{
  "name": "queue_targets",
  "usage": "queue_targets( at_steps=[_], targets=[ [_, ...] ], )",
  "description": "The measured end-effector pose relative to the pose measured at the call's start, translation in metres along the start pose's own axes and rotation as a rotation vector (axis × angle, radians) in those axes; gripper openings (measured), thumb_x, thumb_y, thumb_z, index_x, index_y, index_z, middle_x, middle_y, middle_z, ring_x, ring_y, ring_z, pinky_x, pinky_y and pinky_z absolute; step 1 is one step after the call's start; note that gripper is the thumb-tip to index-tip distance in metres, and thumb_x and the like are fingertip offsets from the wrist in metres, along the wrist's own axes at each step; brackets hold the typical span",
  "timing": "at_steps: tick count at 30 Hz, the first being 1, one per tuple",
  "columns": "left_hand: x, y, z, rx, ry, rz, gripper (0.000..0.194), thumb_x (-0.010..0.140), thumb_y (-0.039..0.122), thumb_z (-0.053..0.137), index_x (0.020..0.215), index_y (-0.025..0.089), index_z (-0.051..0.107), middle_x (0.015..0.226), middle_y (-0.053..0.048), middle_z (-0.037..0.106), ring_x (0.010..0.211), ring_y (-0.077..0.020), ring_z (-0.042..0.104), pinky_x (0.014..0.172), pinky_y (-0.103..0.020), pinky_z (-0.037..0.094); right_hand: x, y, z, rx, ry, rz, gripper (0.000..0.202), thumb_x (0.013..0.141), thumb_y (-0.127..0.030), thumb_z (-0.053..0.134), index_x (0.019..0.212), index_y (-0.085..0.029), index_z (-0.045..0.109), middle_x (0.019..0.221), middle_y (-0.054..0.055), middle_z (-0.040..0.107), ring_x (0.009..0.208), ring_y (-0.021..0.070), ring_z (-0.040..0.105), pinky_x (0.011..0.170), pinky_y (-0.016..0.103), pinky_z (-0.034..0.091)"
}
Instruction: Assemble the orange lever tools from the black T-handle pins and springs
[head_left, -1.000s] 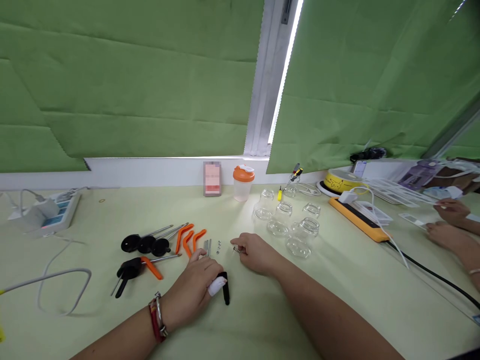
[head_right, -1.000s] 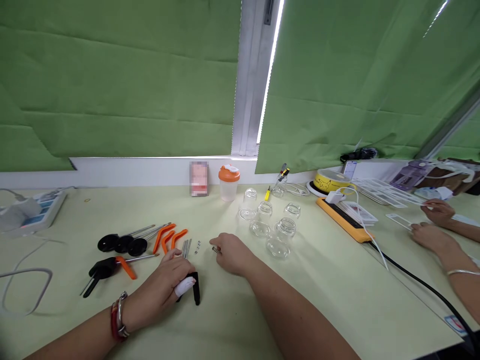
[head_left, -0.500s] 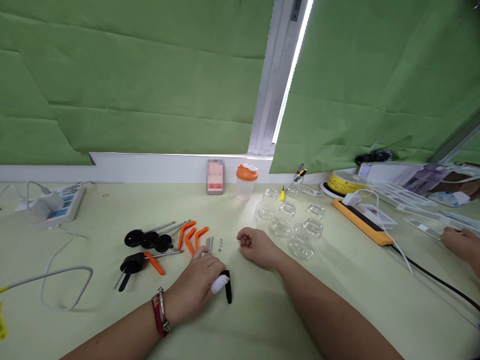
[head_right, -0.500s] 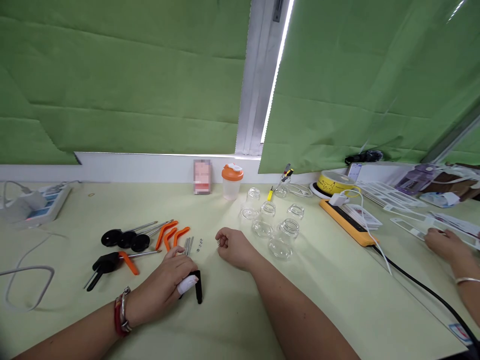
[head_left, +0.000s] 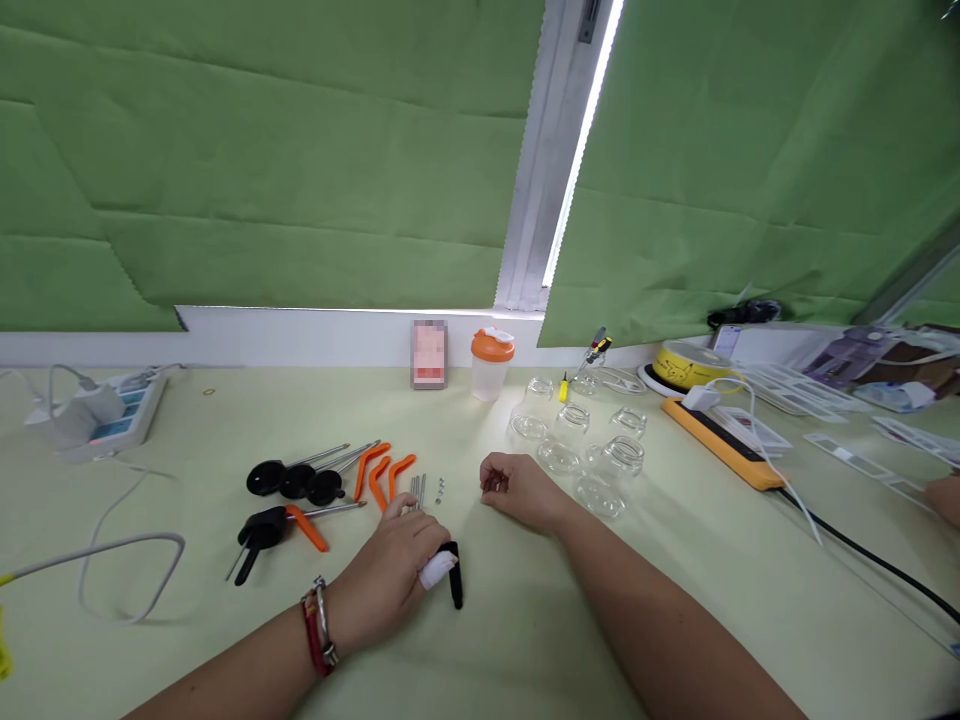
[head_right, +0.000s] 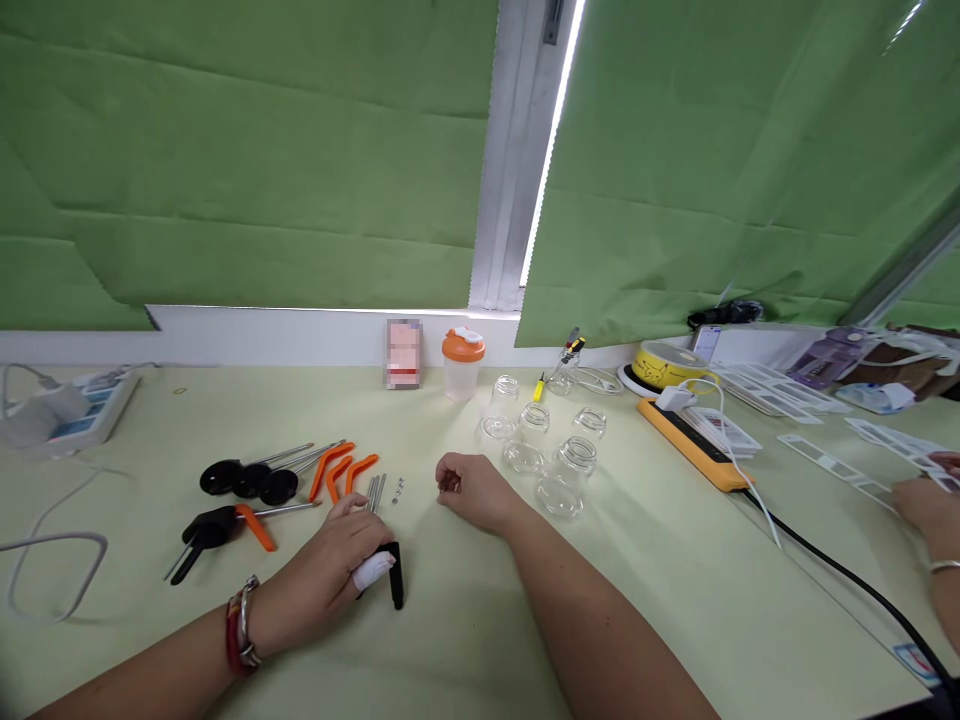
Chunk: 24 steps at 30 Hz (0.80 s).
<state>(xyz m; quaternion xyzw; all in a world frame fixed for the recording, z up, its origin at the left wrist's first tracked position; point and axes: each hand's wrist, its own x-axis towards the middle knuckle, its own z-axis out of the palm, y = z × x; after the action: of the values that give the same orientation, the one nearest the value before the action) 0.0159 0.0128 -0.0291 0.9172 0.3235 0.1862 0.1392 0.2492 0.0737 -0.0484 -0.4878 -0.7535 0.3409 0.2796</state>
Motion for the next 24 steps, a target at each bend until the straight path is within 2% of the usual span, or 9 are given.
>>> queue_targets(
  at_steps=[4,11,24],
  targets=[
    [0.0,0.0,0.0,0.0,0.007,0.002,0.018,0.094,0.025,0.036,0.089,0.021,0.053,0.078,-0.002,0.059,0.072,-0.0185,0.053,0.094,-0.046,0.031,0.001,0.001,-0.001,0.027,-0.004,-0.001,0.013,0.067,-0.014,0.06,0.079,-0.019,0.059,0.072,-0.002,0.062,0.062,0.0109,0.054,0.057,0.022,0.043],
    [0.0,0.0,-0.001,-0.007,0.011,0.01,0.019,0.094,0.026,0.036,0.089,0.021,0.053,0.078,-0.001,0.059,0.072,-0.0182,0.053,0.094,-0.046,0.032,0.004,0.009,-0.001,0.236,0.006,0.051,0.017,0.063,-0.015,0.065,0.079,-0.018,0.059,0.075,-0.001,0.062,0.065,0.0109,0.055,0.061,0.023,0.045],
    [0.0,0.0,-0.001,-0.018,0.025,0.016,0.019,0.094,0.026,0.036,0.09,0.021,0.054,0.078,-0.002,0.06,0.071,-0.0181,0.053,0.094,-0.046,0.032,0.007,0.014,-0.001,0.334,0.01,0.062,0.021,0.062,-0.019,0.069,0.079,-0.017,0.058,0.076,0.0,0.063,0.066,0.0109,0.057,0.063,0.025,0.047]
  ],
)
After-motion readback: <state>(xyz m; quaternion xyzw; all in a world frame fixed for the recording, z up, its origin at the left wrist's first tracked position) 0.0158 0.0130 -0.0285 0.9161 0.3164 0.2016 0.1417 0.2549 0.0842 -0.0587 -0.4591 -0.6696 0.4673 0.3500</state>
